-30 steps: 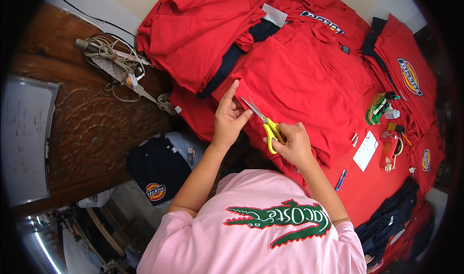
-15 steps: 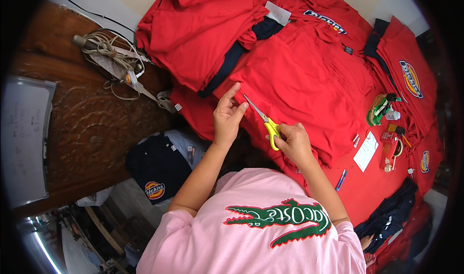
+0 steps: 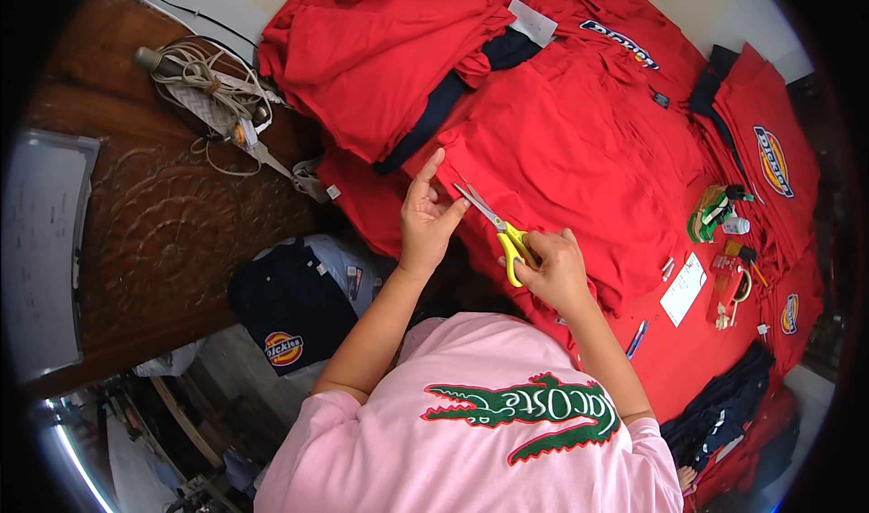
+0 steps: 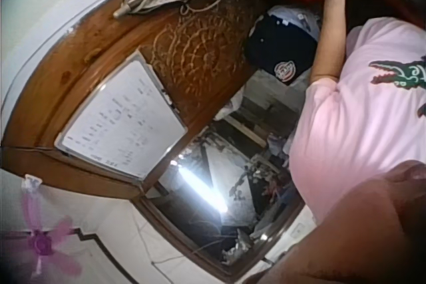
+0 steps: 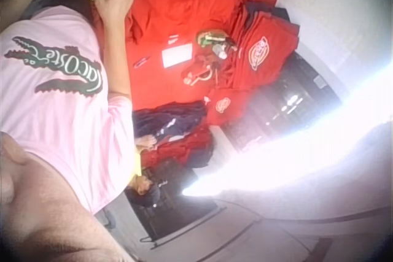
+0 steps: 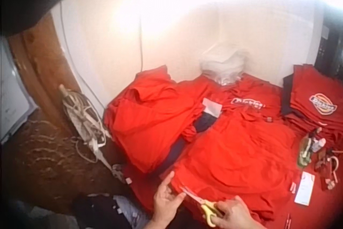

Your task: The person sorts, unfolds, and trims threads from red and blue shirts using shears on a workspace.

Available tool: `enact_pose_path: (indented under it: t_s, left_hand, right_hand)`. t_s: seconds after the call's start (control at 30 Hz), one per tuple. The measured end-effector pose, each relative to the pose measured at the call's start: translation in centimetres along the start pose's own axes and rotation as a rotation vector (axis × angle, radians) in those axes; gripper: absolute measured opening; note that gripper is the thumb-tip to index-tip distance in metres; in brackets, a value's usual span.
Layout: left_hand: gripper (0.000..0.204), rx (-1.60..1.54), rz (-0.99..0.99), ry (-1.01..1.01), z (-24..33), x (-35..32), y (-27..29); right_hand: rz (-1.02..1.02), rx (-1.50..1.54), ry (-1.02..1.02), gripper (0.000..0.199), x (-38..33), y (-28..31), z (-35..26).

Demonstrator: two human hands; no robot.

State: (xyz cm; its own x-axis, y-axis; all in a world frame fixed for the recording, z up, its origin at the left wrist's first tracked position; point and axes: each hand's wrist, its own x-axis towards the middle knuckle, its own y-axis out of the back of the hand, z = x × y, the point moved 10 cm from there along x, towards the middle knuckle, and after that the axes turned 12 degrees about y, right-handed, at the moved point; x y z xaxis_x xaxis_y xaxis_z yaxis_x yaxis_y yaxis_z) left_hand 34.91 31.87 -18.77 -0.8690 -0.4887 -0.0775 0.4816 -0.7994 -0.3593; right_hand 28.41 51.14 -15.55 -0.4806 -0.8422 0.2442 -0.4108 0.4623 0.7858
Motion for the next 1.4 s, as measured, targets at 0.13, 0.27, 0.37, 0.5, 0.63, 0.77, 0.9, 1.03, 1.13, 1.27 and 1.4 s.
enact_pose_path:
  t_s: [0.13,0.27,0.37,0.5,0.63,0.77,0.9,1.03,1.13,1.27,1.4]
  left_hand:
    - [0.093,-0.01,-0.021,0.049,-0.2,-0.2,-0.7]
    - [0.098,-0.007,-0.03,0.013,-0.1,-0.1,-0.6]
    - [0.099,-0.003,-0.034,0.028,-0.2,-0.1,-0.6]
    - [0.1,-0.004,-0.035,0.047,-0.4,0.1,-0.7]
    - [0.102,0.035,-0.033,0.054,-0.5,0.2,-0.8]
    - [0.103,0.089,-0.039,0.067,-0.5,0.3,-1.0]
    - [0.103,0.151,-0.045,0.073,-0.4,0.1,-1.5]
    - [0.104,0.226,-0.059,0.066,-0.6,0.0,-1.4]
    - [0.104,0.177,-0.086,0.077,-0.4,-0.2,-2.0]
    - [0.097,0.05,-0.092,0.084,-0.8,-0.3,-2.2]
    - [0.065,-0.051,0.09,0.062,-1.7,0.4,0.1]
  right_hand:
    - [0.019,0.003,-0.007,0.036,1.0,0.1,-0.4]
    - [0.001,0.011,-0.015,0.036,1.4,-0.2,-0.1]
    - [-0.023,0.032,-0.029,0.035,1.2,-0.5,0.4]
    - [-0.015,0.074,-0.056,0.032,0.6,-0.9,0.9]
    - [0.008,0.046,-0.062,0.029,0.3,-1.0,1.2]
    - [0.099,0.014,-0.02,0.03,0.9,0.0,0.2]
    - [0.102,-0.052,0.002,0.031,1.2,0.0,0.1]
    - [0.124,-0.109,0.033,0.03,1.2,0.0,0.1]
    - [0.104,-0.132,0.049,0.026,0.5,-0.5,0.7]
    - [0.094,-0.086,-0.019,0.028,-0.3,-0.8,1.3]
    - [0.169,-0.073,-0.104,0.032,-1.0,0.4,1.9]
